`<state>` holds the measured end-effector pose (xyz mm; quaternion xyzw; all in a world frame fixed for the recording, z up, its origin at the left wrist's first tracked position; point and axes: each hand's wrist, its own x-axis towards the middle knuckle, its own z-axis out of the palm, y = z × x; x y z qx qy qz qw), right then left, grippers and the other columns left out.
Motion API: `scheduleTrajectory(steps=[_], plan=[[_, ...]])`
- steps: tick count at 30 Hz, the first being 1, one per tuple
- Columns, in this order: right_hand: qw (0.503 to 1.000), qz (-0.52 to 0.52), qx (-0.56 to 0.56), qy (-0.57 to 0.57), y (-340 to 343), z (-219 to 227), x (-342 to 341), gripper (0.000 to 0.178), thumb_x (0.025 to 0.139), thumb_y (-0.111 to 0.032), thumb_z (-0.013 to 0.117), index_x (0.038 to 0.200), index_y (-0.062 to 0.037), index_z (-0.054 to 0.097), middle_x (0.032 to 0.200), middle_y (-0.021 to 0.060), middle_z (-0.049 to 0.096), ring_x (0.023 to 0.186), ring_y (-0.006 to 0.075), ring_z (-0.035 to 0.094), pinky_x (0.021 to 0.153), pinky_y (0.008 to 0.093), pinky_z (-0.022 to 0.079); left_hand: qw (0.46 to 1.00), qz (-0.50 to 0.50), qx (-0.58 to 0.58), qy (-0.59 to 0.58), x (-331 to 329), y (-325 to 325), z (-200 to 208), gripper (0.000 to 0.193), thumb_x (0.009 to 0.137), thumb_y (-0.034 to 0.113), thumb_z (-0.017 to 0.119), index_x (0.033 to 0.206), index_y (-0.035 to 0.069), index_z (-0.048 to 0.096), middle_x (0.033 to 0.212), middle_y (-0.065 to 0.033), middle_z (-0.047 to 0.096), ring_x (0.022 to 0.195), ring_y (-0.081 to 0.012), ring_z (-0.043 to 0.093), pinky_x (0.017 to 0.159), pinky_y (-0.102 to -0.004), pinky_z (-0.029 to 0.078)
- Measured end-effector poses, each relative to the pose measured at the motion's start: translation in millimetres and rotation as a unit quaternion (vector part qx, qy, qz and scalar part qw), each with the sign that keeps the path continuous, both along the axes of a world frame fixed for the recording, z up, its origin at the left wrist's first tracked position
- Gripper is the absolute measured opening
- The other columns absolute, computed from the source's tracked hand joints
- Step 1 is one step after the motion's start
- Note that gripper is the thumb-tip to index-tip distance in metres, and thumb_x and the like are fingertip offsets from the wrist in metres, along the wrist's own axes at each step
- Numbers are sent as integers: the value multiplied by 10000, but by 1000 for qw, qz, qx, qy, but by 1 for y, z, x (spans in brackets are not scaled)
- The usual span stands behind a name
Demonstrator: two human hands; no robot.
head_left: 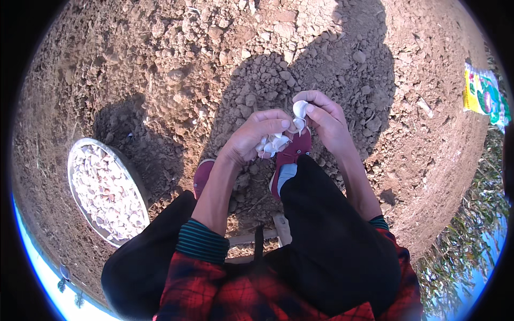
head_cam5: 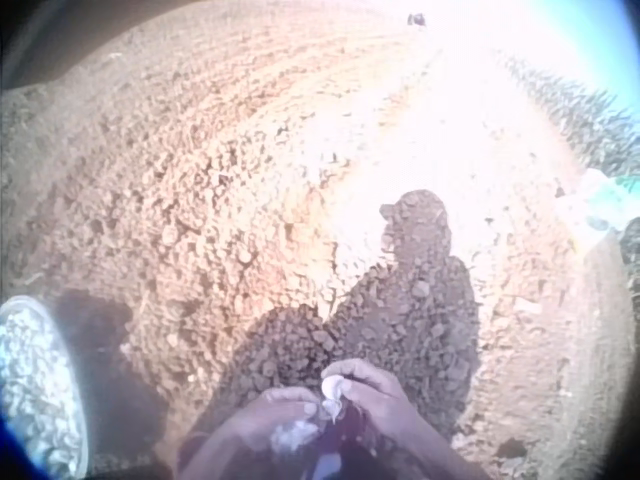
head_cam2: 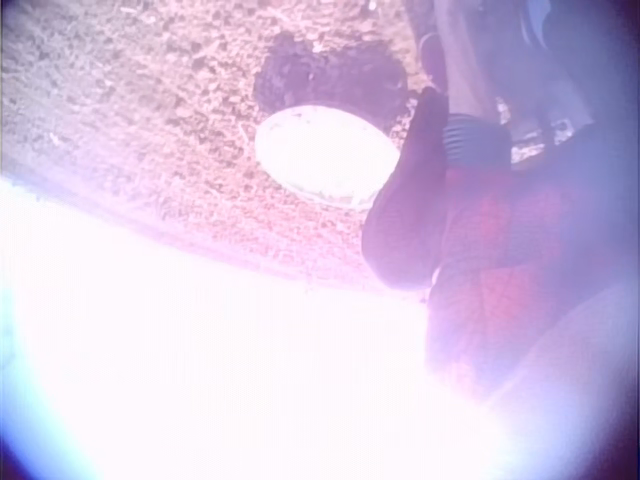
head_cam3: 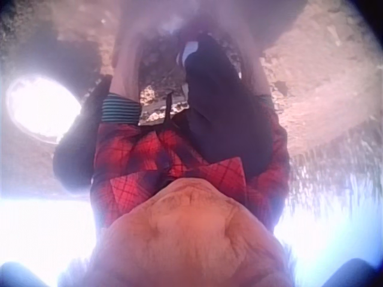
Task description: The person sits on a small stool in a tilled garden bed and plants garlic cloves by hand. They take cloves from a metal tray, place them into the soil at regular intervals, and occasionally cover them with soil.
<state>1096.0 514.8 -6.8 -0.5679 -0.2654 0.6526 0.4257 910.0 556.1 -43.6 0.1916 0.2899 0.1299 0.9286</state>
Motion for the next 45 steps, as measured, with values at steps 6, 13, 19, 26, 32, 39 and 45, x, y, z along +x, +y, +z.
scheduleTrajectory(steps=[6, 13, 19, 26, 32, 39, 45], plan=[[982, 13, 128, -138, -16, 1, -26, 198, 853, 24, 588, 1049, 0, 608, 960, 38, 543, 792, 105, 582, 689, 230, 479, 985, 157, -68, 25, 16, -20, -3, 363, 961, 402, 506, 967, 43, 556, 723, -55, 599, 511, -83, 561, 335, -187, 417], [953, 40, 209, -215, -23, -4, -40, 248, 845, 30, 542, 1078, -7, 617, 996, 80, 567, 879, 157, 577, 766, 263, 464, 976, 190, -103, 38, 14, -24, -20, 280, 953, 370, 528, 933, 91, 517, 697, -34, 573, 488, -89, 559, 335, -205, 433], [993, 35, 108, 26, -22, 21, -30, 259, 908, -9, 466, 1145, 3, 570, 1084, 65, 558, 967, 123, 562, 831, 273, 465, 977, 155, -126, -75, 10, -18, -15, 247, 932, 278, 539, 1021, 47, 528, 742, -85, 593, 517, -127, 588, 334, -220, 440], [975, -7, 139, -175, -20, 22, -20, 276, 872, 37, 564, 1146, 1, 563, 1043, 62, 544, 900, 119, 577, 723, 262, 494, 991, 130, -19, -35, 6, -7, -9, 251, 902, 213, 596, 1038, 2, 593, 825, -101, 638, 632, -116, 606, 427, -200, 472], [901, 68, 224, -366, -23, 6, -20, 316, 820, 50, 598, 1125, -35, 598, 996, 87, 537, 814, 184, 571, 718, 284, 482, 989, 135, 54, 40, 14, -12, -7, 235, 850, 135, 696, 1031, 13, 608, 827, -51, 632, 611, -85, 592, 524, -199, 498], [916, 86, 159, -359, -31, -4, -31, 262, 831, 23, 596, 1087, -31, 573, 925, 119, 545, 800, 258, 580, 715, 324, 485, 987, 132, 58, 72, 11, -19, -12, 138, 858, 48, 648, 985, 39, 597, 813, -27, 617, 604, -74, 584, 498, -200, 498], [905, 115, 184, -365, -32, -3, -31, 177, 852, -19, 580, 1028, -23, 556, 870, 144, 544, 780, 322, 576, 692, 391, 477, 986, 107, 81, 97, 5, -22, -13, 109, 862, 36, 630, 964, 24, 594, 784, -26, 612, 550, -74, 567, 472, -197, 471]])
